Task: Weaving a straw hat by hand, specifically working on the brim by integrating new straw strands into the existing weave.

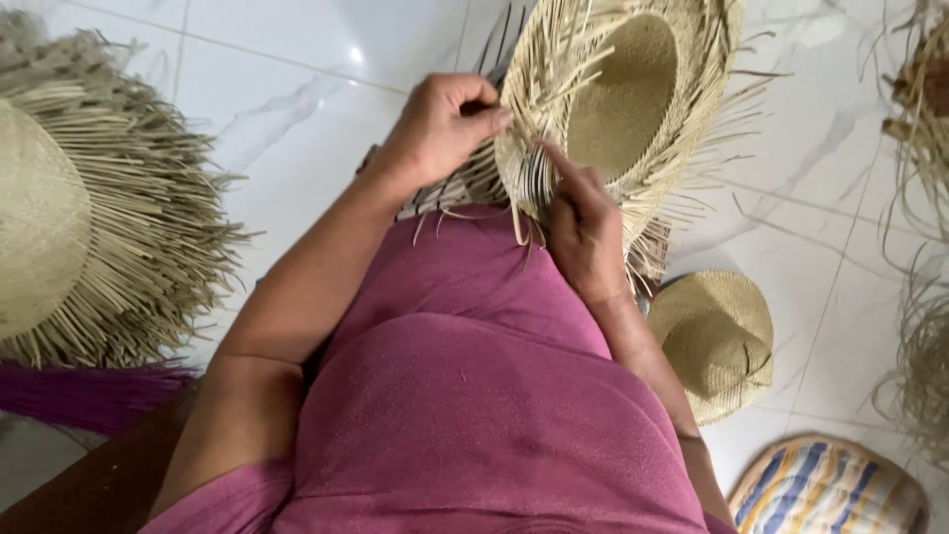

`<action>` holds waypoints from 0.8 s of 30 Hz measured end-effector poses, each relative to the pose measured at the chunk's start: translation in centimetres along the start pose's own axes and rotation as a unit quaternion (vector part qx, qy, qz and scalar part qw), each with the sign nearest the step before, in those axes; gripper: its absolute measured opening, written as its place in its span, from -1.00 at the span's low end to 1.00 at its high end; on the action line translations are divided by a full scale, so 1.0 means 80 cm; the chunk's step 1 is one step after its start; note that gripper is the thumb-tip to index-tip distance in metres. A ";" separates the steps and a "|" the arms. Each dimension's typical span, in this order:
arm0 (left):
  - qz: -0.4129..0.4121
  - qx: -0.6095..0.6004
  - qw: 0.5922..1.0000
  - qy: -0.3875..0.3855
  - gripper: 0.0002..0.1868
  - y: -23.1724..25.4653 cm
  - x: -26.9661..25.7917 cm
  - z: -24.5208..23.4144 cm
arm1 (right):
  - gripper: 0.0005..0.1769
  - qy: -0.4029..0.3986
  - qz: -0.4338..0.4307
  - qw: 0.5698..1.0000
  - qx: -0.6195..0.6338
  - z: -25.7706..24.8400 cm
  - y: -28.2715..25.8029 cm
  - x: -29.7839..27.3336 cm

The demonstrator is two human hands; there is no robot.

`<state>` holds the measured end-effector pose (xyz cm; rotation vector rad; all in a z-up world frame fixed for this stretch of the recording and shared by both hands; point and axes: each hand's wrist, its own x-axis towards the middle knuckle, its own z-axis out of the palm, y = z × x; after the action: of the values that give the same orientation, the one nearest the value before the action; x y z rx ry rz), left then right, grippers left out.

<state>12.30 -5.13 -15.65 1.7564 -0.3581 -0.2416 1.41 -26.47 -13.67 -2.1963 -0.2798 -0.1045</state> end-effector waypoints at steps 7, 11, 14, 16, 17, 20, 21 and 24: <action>0.045 0.008 0.998 0.041 -0.96 0.005 -0.006 0.013 | -0.43 0.163 -0.182 0.968 0.050 0.011 0.027 0.004; 0.007 -0.071 0.995 0.073 -0.88 0.011 -0.008 0.018 | -0.45 0.094 -0.162 0.979 0.075 0.013 0.030 0.017; -0.005 -0.084 0.994 0.074 -0.86 0.025 -0.008 0.013 | -0.43 0.081 -0.139 0.984 0.078 0.012 0.021 0.021; -0.009 -0.075 0.995 0.069 -0.85 0.032 -0.008 0.012 | -0.42 0.072 -0.129 0.986 0.082 0.010 0.019 0.023; -0.005 -0.072 0.995 0.074 -0.85 0.035 -0.007 0.012 | -0.42 0.075 -0.121 0.987 0.080 0.010 0.019 0.026; -0.014 -0.077 0.994 0.072 -0.85 0.037 -0.014 0.015 | -0.42 0.071 -0.102 0.989 0.079 0.008 0.016 0.020; -0.019 -0.081 0.994 0.068 -0.85 0.038 -0.014 0.015 | -0.41 0.069 -0.099 0.990 0.078 0.007 0.015 0.021; -0.023 -0.084 0.994 0.066 -0.85 0.042 -0.017 0.014 | -0.42 0.061 -0.087 0.992 0.071 -0.001 -0.004 0.020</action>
<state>10.28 -6.30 -12.65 1.6060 -0.1946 -0.1822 2.86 -26.08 -13.07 -2.0118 -0.3963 -0.3059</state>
